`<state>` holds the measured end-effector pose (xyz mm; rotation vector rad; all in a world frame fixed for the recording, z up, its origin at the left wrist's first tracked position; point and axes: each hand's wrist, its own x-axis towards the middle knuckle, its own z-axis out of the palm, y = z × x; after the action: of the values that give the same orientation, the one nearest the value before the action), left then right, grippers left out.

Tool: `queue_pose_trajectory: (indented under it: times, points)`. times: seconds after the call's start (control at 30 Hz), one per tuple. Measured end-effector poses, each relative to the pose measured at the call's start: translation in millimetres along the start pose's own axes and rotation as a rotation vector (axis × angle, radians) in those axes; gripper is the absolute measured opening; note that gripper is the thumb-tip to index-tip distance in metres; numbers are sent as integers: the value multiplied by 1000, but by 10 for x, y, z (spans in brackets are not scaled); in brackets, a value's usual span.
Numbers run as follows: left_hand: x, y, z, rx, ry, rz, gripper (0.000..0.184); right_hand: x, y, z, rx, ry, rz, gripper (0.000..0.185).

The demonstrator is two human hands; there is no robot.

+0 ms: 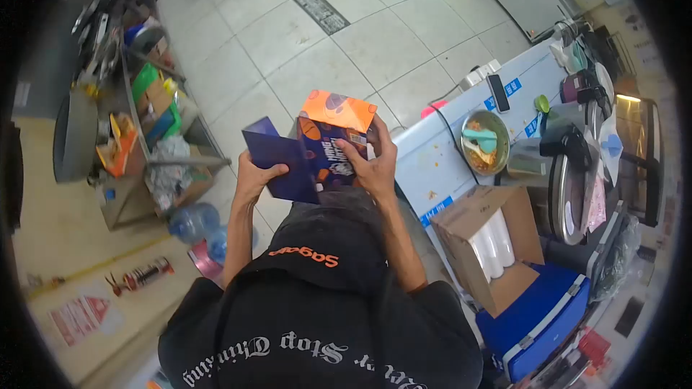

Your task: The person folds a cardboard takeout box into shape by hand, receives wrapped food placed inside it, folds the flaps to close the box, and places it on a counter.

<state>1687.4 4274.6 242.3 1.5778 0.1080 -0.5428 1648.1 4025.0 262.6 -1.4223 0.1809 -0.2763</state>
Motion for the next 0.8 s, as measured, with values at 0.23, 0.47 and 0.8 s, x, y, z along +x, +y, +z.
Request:
queue_pose_trajectory:
  times: [0.23, 0.47, 0.8]
  points:
    - [1751, 931, -671, -84, -296, 782, 49, 2072, 58, 184, -81, -402, -10, 54]
    - [3189, 1967, -1105, 352, 112, 1090, 34, 3870, -379, 407, -141, -651, -477, 68]
    - [5589, 3337, -1019, 674, -482, 1366, 22, 6567, -462, 867, 75, -437, -620, 19]
